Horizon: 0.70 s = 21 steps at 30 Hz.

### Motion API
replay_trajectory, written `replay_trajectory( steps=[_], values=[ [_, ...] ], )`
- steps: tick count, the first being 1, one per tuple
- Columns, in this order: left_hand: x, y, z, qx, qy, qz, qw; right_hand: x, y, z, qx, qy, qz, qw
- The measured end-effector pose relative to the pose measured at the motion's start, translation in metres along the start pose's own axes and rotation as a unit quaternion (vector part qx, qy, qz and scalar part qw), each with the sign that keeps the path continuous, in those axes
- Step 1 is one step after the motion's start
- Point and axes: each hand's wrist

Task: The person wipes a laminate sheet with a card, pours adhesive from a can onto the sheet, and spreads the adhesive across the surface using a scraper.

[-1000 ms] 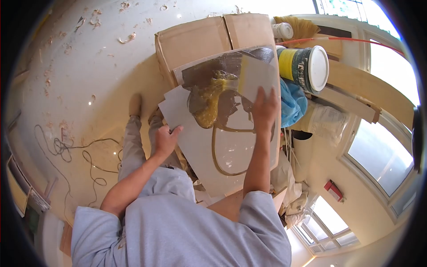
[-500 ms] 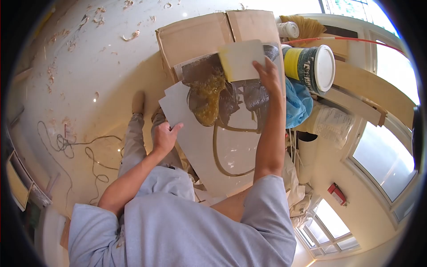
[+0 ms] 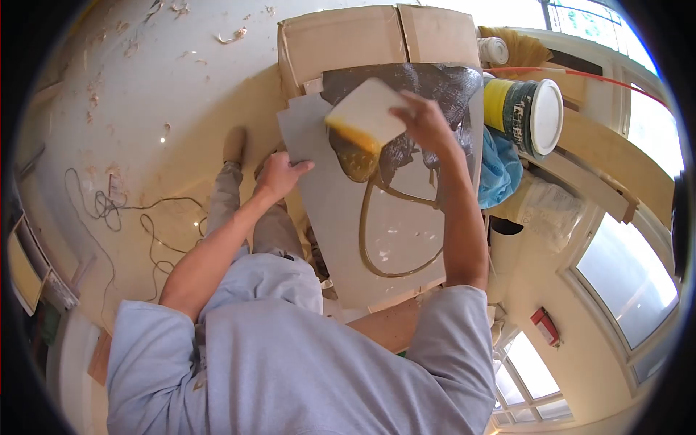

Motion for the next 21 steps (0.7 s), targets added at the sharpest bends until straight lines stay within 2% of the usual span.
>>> replay_trajectory(
  steps=[3,4,6,9,11,13,16,19,21],
  values=[
    [-0.008,0.014,0.000,-0.059,0.077,0.011,0.995,-0.024,0.025,0.015,-0.010,0.096,-0.063,0.993],
    [-0.015,0.021,-0.003,-0.083,0.110,0.014,0.990,-0.028,0.008,0.024,-0.038,0.019,-0.082,0.996],
    [-0.039,0.030,-0.016,-0.117,0.106,0.037,0.987,-0.008,-0.026,0.045,0.139,-0.052,-0.046,0.988],
    [-0.055,0.014,-0.022,-0.124,0.091,0.036,0.987,0.021,0.002,0.014,-0.001,-0.062,-0.002,0.998],
    [-0.062,0.009,-0.022,-0.109,0.071,0.035,0.991,0.023,0.028,-0.017,-0.041,-0.001,0.041,0.998],
    [-0.062,0.010,-0.023,-0.085,0.049,0.038,0.994,0.016,0.046,-0.013,-0.075,0.086,0.091,0.989],
    [-0.051,0.024,-0.029,-0.101,0.048,0.017,0.994,0.004,-0.012,0.025,0.116,-0.065,0.012,0.991],
    [-0.046,0.026,-0.031,-0.110,0.050,-0.003,0.993,0.018,-0.002,0.018,0.022,-0.089,-0.014,0.996],
    [-0.048,0.024,-0.032,-0.066,0.026,-0.005,0.997,0.026,0.024,-0.020,-0.049,-0.044,0.021,0.998]
  ],
)
Point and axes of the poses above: each hand's wrist, its own x-axis towards the middle knuckle, its own z-axis out of the back of the hand, y = z × x, and after that the axes turned 13 degrees about z, right-handed
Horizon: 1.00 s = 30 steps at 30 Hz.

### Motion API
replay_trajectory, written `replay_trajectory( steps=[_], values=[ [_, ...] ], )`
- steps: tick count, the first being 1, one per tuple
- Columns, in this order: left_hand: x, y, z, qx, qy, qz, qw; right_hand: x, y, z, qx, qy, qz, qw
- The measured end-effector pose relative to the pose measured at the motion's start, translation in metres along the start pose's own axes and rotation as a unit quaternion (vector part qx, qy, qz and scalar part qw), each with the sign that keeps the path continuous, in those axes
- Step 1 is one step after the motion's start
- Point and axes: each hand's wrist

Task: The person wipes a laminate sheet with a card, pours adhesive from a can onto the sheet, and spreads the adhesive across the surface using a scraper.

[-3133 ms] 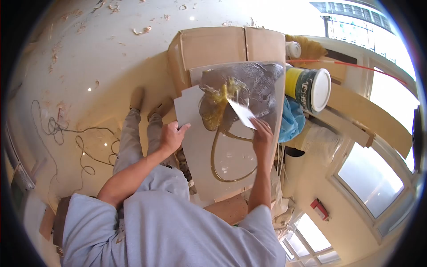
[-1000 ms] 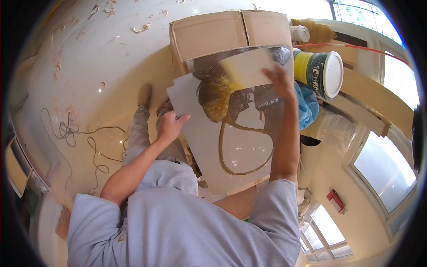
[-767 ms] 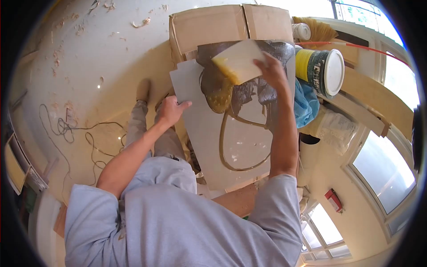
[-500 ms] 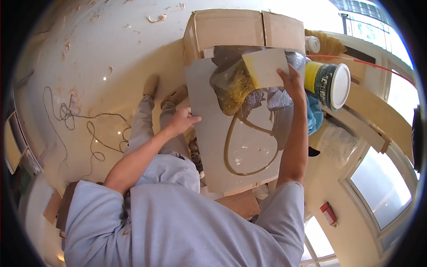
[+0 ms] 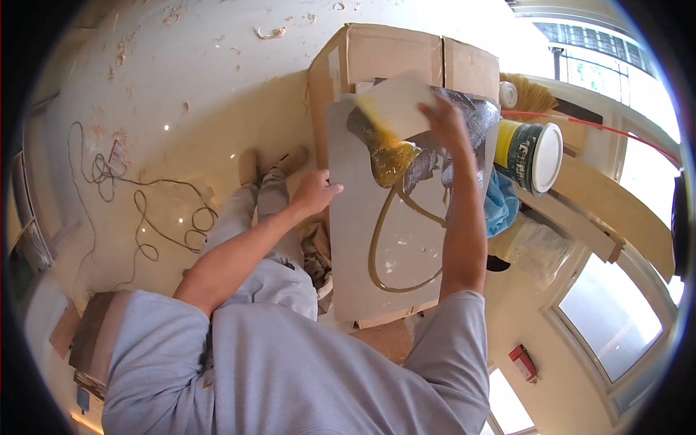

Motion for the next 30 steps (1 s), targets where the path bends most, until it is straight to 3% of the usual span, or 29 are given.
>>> replay_trajectory(
  steps=[1,2,5,6,9,10,13,17,21,27,30],
  values=[
    [0.000,-0.003,0.003,0.026,-0.013,-0.003,1.000,0.004,0.018,-0.014,-0.033,0.018,0.020,0.999],
    [0.003,-0.001,0.004,0.035,-0.015,-0.018,0.999,0.003,0.036,-0.011,-0.085,0.069,0.113,0.988],
    [0.007,0.005,0.004,0.049,-0.013,-0.045,0.998,-0.028,0.021,0.021,0.070,-0.035,0.009,0.997],
    [0.006,0.003,0.005,0.049,-0.011,-0.044,0.998,-0.039,0.004,0.033,0.076,-0.071,0.014,0.994],
    [0.007,0.004,-0.009,0.043,-0.019,-0.059,0.997,-0.052,-0.025,0.032,0.057,-0.085,-0.089,0.991],
    [0.006,0.002,-0.013,0.039,-0.027,-0.067,0.997,-0.046,-0.017,0.025,-0.002,-0.081,-0.039,0.996],
    [0.006,-0.004,-0.017,0.015,-0.019,-0.014,1.000,-0.021,0.008,0.002,-0.094,-0.027,-0.034,0.995],
    [0.002,-0.004,-0.020,-0.028,-0.055,-0.058,0.996,-0.015,-0.021,0.032,0.073,-0.064,-0.018,0.995],
    [0.017,-0.012,-0.011,-0.020,-0.062,-0.073,0.995,-0.003,-0.006,0.030,-0.063,-0.037,0.006,0.997],
    [0.025,-0.019,-0.005,-0.004,-0.070,-0.062,0.996,-0.004,-0.039,0.044,0.083,-0.062,-0.013,0.994],
    [0.030,-0.011,-0.014,-0.014,-0.046,-0.036,0.998,0.019,0.002,0.018,-0.035,-0.043,0.021,0.998]
  ],
)
Point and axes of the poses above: each hand's wrist, its own x-axis towards the middle knuckle, its own z-axis out of the back of the hand, y = z × x, and after that the axes turned 13 degrees about z, right-handed
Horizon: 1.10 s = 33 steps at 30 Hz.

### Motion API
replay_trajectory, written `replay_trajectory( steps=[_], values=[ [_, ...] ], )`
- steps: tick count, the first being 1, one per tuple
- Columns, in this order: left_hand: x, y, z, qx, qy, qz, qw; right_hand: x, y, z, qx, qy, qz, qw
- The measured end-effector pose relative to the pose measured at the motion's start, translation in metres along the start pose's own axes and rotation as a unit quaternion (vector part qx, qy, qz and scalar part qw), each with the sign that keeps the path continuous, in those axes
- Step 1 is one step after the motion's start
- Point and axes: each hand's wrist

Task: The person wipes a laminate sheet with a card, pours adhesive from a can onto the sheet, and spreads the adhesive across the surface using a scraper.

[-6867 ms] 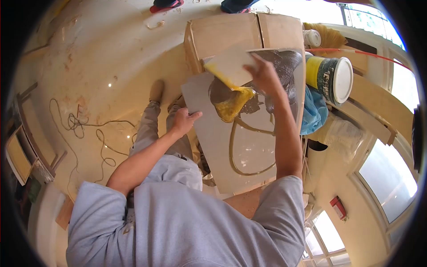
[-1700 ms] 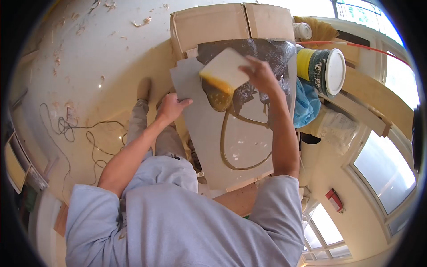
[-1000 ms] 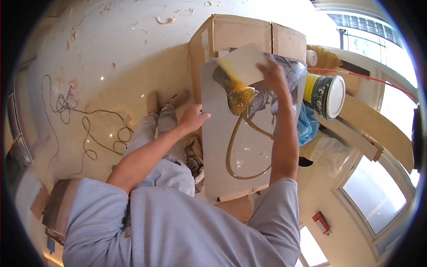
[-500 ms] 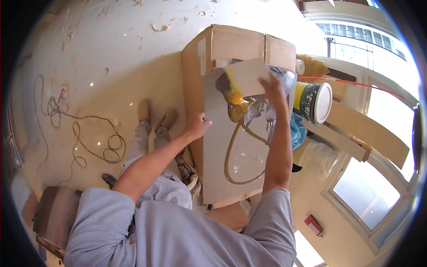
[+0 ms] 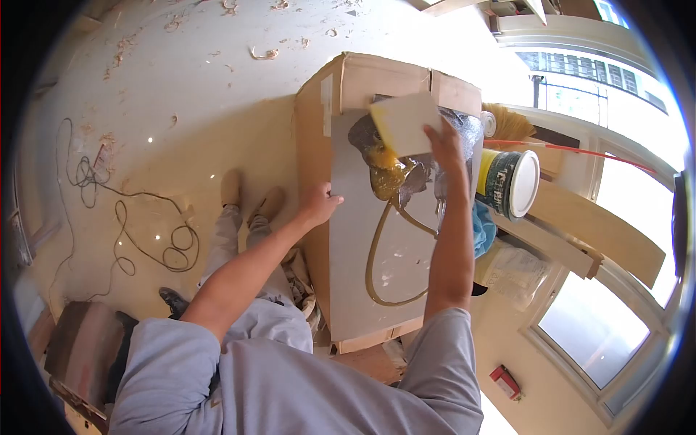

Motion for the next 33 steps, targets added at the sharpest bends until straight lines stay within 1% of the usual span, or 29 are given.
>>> replay_trajectory(
  steps=[1,4,6,7,8,9,10,11,12,14,15,17,19,21,23,25,26,28,30,31,33],
  values=[
    [-0.001,0.002,-0.001,-0.006,0.009,0.014,1.000,0.006,0.017,-0.004,-0.025,0.017,-0.002,1.000],
    [-0.003,-0.001,-0.003,0.002,-0.020,-0.035,0.999,0.001,0.026,-0.001,-0.060,0.028,0.052,0.996],
    [-0.011,-0.008,0.001,-0.055,0.009,-0.009,0.998,-0.027,0.022,0.038,0.055,-0.046,0.004,0.997],
    [-0.015,-0.010,0.004,-0.085,0.023,0.007,0.996,-0.050,0.022,0.059,0.047,-0.071,0.001,0.996],
    [-0.013,-0.006,0.002,-0.088,0.014,0.000,0.996,-0.076,0.012,0.070,0.050,-0.099,-0.033,0.993],
    [-0.009,0.001,-0.001,-0.093,0.003,-0.006,0.996,-0.110,-0.012,0.075,0.003,-0.097,-0.059,0.994],
    [-0.007,0.006,-0.004,-0.097,-0.008,-0.010,0.995,-0.148,-0.040,0.071,-0.044,-0.094,-0.084,0.991],
    [-0.005,0.007,-0.003,-0.074,-0.003,-0.006,0.997,-0.185,-0.059,0.056,0.030,-0.130,-0.132,0.982],
    [-0.003,0.009,0.000,-0.047,0.001,-0.002,0.999,-0.210,-0.064,0.043,0.054,-0.116,-0.217,0.968],
    [-0.003,0.006,0.004,-0.011,0.002,0.002,1.000,-0.242,-0.079,-0.006,0.117,-0.200,-0.208,0.950],
    [-0.007,0.001,0.007,-0.003,-0.001,0.002,1.000,-0.234,-0.074,-0.019,0.106,-0.187,-0.198,0.956],
    [-0.009,-0.004,0.008,0.012,-0.008,0.003,1.000,-0.191,-0.052,-0.037,0.087,-0.164,-0.177,0.967],
    [-0.010,-0.004,0.007,0.022,-0.017,0.006,1.000,-0.130,-0.021,-0.040,0.002,-0.168,-0.118,0.979],
    [-0.012,-0.003,0.006,0.023,-0.022,-0.003,1.000,-0.078,-0.026,-0.035,-0.018,-0.109,-0.033,0.993],
    [-0.013,-0.004,0.007,0.033,-0.032,-0.019,0.999,-0.031,-0.021,-0.023,0.027,-0.054,-0.053,0.997],
    [-0.016,-0.007,0.008,0.052,-0.043,-0.040,0.997,0.005,-0.012,-0.005,0.042,0.008,-0.026,0.999],
    [-0.017,-0.006,0.007,0.044,-0.051,-0.045,0.997,0.013,-0.010,-0.001,0.047,0.040,-0.014,0.998],
    [-0.019,-0.008,0.005,0.023,-0.067,-0.055,0.996,0.017,-0.005,-0.006,-0.015,0.058,0.008,0.998],
    [-0.019,-0.012,0.008,0.028,-0.044,-0.029,0.998,0.019,0.000,-0.010,-0.057,0.085,0.026,0.994],
    [-0.020,-0.013,0.010,0.032,-0.033,-0.015,0.999,0.016,0.002,-0.006,-0.018,0.081,0.018,0.996],
    [-0.022,-0.017,0.012,0.058,-0.061,-0.046,0.995,0.017,0.001,0.009,0.060,0.072,0.006,0.996]
  ],
)
Point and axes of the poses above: each hand's wrist, its own x-axis towards the middle knuckle, its own z-axis out of the back of the hand, y = z × x, and after that the axes turned 13 degrees about z, right-handed
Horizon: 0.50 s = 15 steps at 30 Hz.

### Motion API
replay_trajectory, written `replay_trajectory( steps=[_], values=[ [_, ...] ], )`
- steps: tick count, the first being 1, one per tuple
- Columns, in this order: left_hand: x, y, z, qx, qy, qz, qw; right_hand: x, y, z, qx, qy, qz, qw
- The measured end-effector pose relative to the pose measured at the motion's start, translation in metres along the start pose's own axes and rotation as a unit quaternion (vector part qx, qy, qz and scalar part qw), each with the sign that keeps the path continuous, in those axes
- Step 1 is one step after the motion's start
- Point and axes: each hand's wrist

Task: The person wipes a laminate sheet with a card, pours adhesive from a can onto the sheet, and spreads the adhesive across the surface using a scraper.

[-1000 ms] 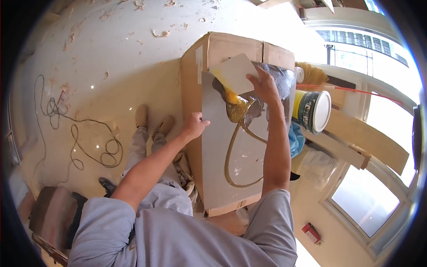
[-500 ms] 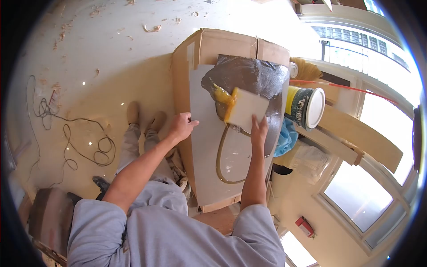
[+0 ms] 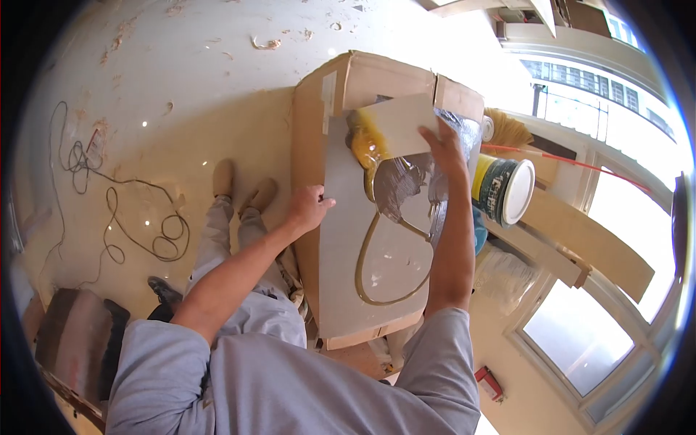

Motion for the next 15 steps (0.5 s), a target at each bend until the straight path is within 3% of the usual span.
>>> replay_trajectory(
  steps=[1,4,5,8,9,12,15],
  values=[
    [0.000,-0.001,0.001,0.014,-0.015,-0.014,1.000,0.004,-0.002,0.003,0.037,-0.007,0.005,0.999],
    [0.001,-0.002,0.000,-0.016,0.002,0.010,1.000,0.016,0.001,-0.010,-0.058,0.011,-0.005,0.998],
    [0.001,-0.002,-0.001,-0.027,0.012,0.017,0.999,0.021,-0.006,-0.019,-0.125,0.010,0.039,0.991],
    [0.004,0.003,-0.002,-0.037,0.016,0.015,0.999,0.019,-0.002,-0.006,-0.090,0.020,-0.023,0.995],
    [0.004,0.002,-0.003,-0.033,-0.001,-0.002,0.999,0.017,0.013,0.006,-0.015,0.036,-0.018,0.999],
    [0.002,0.000,-0.004,-0.032,-0.005,0.008,0.999,0.025,-0.022,0.003,-0.082,0.020,0.036,0.996],
    [0.004,0.004,-0.009,-0.022,-0.010,0.005,1.000,0.037,0.009,-0.010,-0.117,0.055,0.047,0.991]
  ],
)
Point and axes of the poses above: each hand's wrist, its own x-axis towards the middle knuckle, its own z-axis out of the back of the hand, y = z × x, and after that the axes turned 13 degrees about z, right-handed
